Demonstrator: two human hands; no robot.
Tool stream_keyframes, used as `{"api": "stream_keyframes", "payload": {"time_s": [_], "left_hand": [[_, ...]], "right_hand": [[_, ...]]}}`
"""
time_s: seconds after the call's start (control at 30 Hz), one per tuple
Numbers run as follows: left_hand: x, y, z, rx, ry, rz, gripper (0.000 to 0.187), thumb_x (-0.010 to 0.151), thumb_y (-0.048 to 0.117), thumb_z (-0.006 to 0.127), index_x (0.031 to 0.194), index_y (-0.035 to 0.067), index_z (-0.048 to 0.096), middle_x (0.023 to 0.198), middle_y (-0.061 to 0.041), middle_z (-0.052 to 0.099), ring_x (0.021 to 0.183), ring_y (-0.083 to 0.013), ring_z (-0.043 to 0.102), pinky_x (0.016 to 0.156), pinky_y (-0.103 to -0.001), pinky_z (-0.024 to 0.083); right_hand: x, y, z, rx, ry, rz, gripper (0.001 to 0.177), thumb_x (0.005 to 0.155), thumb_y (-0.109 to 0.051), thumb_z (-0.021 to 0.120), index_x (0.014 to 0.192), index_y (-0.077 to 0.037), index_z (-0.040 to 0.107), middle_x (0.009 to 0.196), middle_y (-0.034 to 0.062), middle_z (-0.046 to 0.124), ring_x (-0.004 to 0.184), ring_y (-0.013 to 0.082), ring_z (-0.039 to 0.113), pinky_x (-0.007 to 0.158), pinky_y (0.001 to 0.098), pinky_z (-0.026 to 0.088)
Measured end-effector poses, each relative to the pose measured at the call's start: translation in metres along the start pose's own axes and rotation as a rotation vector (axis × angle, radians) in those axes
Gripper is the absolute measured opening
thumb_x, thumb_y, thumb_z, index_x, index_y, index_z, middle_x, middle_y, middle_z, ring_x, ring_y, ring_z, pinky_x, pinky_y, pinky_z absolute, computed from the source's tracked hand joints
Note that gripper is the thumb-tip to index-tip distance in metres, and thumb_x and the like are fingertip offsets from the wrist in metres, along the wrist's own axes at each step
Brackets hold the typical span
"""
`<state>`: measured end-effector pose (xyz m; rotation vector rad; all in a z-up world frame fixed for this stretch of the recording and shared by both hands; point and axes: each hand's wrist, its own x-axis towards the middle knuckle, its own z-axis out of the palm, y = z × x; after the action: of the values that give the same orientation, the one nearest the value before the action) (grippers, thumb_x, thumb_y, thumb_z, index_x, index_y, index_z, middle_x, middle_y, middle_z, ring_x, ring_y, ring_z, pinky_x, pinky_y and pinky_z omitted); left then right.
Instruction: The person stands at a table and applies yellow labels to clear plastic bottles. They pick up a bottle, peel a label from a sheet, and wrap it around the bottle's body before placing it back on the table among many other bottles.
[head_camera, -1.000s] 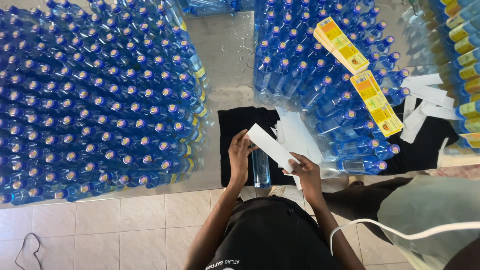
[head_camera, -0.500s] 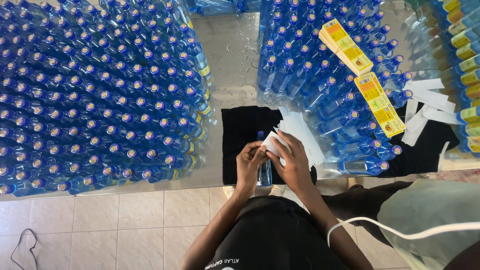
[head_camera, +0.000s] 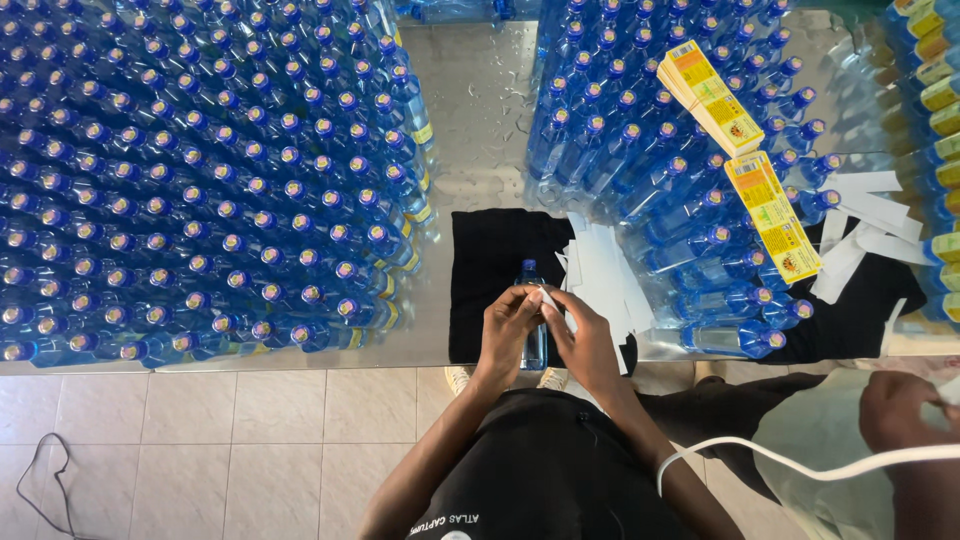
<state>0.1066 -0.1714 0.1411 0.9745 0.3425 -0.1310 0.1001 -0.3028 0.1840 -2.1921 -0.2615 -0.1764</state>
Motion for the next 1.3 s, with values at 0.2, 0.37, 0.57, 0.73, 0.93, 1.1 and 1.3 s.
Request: {"api": "stream_keyframes", "payload": {"time_s": [0.2, 0.37, 0.57, 0.73, 0.93, 1.1, 1.3], "left_hand": [[-0.002, -0.005, 0.006, 0.013, -0.027, -0.020, 0.018, 0.108, 0.011, 0.073, 0.111, -0.007, 0.073, 0.098, -0.015, 0.069, 0.092, -0.0231, 0.073, 0.085, -0.045, 0.067], [0.005, -0.024, -0.006, -0.007, -0.041, -0.029, 0.015, 0.109, 0.006, 0.067, 0.113, -0.008, 0.067, 0.111, -0.022, 0.065, 0.107, -0.0339, 0.073, 0.092, -0.051, 0.066], [0.022, -0.009, -0.023, -0.197, 0.087, 0.018, 0.011, 0.114, 0.010, 0.052, 0.119, 0.002, 0.057, 0.129, -0.029, 0.063, 0.129, -0.0469, 0.068, 0.110, -0.059, 0.057], [0.040, 0.001, -0.040, -0.120, 0.150, 0.079, 0.015, 0.115, 0.021, 0.056, 0.120, 0.008, 0.053, 0.126, -0.021, 0.066, 0.127, -0.0405, 0.072, 0.107, -0.054, 0.057], [0.038, -0.006, -0.030, 0.129, 0.118, 0.131, 0.021, 0.114, 0.027, 0.064, 0.121, 0.007, 0.063, 0.111, -0.012, 0.069, 0.106, -0.0248, 0.076, 0.089, -0.037, 0.060], [0.029, -0.014, -0.014, 0.336, -0.027, 0.222, 0.013, 0.106, 0.014, 0.075, 0.116, 0.006, 0.076, 0.104, -0.011, 0.075, 0.097, -0.0195, 0.074, 0.082, -0.033, 0.059], [0.008, 0.001, -0.013, 0.536, -0.062, 0.345, 0.028, 0.109, 0.019, 0.072, 0.134, 0.007, 0.073, 0.115, -0.017, 0.074, 0.109, -0.0312, 0.075, 0.086, -0.041, 0.065]], "right_hand": [[-0.005, 0.013, -0.001, 0.349, 0.066, 0.246, 0.033, 0.104, -0.028, 0.076, 0.130, -0.007, 0.078, 0.118, 0.0186, 0.083, 0.118, 0.0390, 0.078, 0.101, 0.0510, 0.061], [-0.009, 0.042, -0.001, 0.404, 0.220, 0.434, 0.015, 0.110, -0.016, 0.069, 0.115, -0.008, 0.080, 0.100, 0.0169, 0.082, 0.099, 0.0276, 0.078, 0.092, 0.0483, 0.061], [-0.010, 0.057, -0.016, 0.786, 0.445, 0.637, 0.014, 0.112, -0.014, 0.063, 0.100, -0.008, 0.066, 0.089, 0.0144, 0.077, 0.093, 0.0256, 0.079, 0.091, 0.0437, 0.065], [-0.049, 0.085, -0.022, 0.703, 0.110, 0.781, 0.015, 0.107, -0.015, 0.064, 0.103, -0.002, 0.070, 0.097, 0.0207, 0.080, 0.098, 0.0321, 0.079, 0.097, 0.0508, 0.059], [-0.017, 0.039, -0.058, 0.182, 0.052, 0.511, 0.034, 0.117, -0.031, 0.060, 0.138, -0.007, 0.071, 0.133, 0.0216, 0.073, 0.132, 0.0417, 0.068, 0.112, 0.0570, 0.054], [0.009, 0.026, -0.046, 0.249, 0.049, 0.244, 0.036, 0.107, -0.028, 0.072, 0.135, -0.005, 0.075, 0.122, 0.0180, 0.077, 0.120, 0.0331, 0.074, 0.102, 0.0466, 0.062], [-0.003, 0.066, -0.014, 0.472, 0.010, 0.503, 0.019, 0.104, -0.024, 0.079, 0.114, -0.009, 0.083, 0.092, 0.0155, 0.076, 0.087, 0.0214, 0.071, 0.084, 0.0431, 0.062]]}}
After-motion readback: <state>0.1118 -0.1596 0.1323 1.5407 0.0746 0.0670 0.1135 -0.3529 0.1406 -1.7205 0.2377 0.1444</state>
